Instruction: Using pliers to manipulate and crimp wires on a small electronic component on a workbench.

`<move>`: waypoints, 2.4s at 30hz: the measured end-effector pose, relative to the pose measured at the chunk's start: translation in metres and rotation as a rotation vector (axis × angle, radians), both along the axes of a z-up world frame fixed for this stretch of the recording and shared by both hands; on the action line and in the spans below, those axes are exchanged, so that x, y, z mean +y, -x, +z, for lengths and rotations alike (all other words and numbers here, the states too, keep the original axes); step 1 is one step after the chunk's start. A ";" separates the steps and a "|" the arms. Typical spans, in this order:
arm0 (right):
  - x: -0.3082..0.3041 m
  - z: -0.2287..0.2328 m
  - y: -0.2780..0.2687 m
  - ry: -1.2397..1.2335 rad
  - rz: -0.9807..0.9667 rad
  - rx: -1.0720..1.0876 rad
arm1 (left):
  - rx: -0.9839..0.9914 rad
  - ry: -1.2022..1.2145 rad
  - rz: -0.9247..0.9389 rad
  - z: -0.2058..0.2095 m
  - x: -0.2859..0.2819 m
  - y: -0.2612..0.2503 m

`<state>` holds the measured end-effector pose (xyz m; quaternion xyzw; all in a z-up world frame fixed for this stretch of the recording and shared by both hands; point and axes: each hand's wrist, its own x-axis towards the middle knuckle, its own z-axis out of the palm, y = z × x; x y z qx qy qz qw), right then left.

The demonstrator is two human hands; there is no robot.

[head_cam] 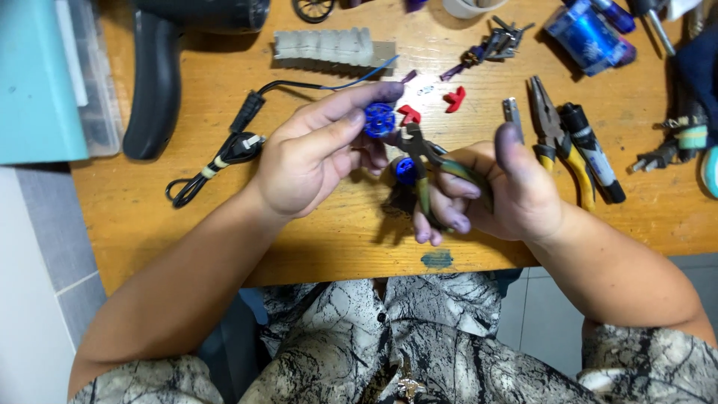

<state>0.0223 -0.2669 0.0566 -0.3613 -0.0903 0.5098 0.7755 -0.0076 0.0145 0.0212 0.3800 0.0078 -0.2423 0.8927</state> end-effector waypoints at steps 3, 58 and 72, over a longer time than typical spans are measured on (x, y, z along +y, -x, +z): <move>-0.001 -0.002 0.002 0.001 0.023 -0.023 | -0.011 -0.010 0.037 -0.005 -0.001 0.002; -0.003 0.005 0.003 0.146 -0.108 0.035 | -0.525 -0.552 0.095 0.036 -0.002 0.016; -0.009 0.003 0.001 0.149 -0.034 0.028 | -0.640 -0.731 0.070 0.043 0.000 0.012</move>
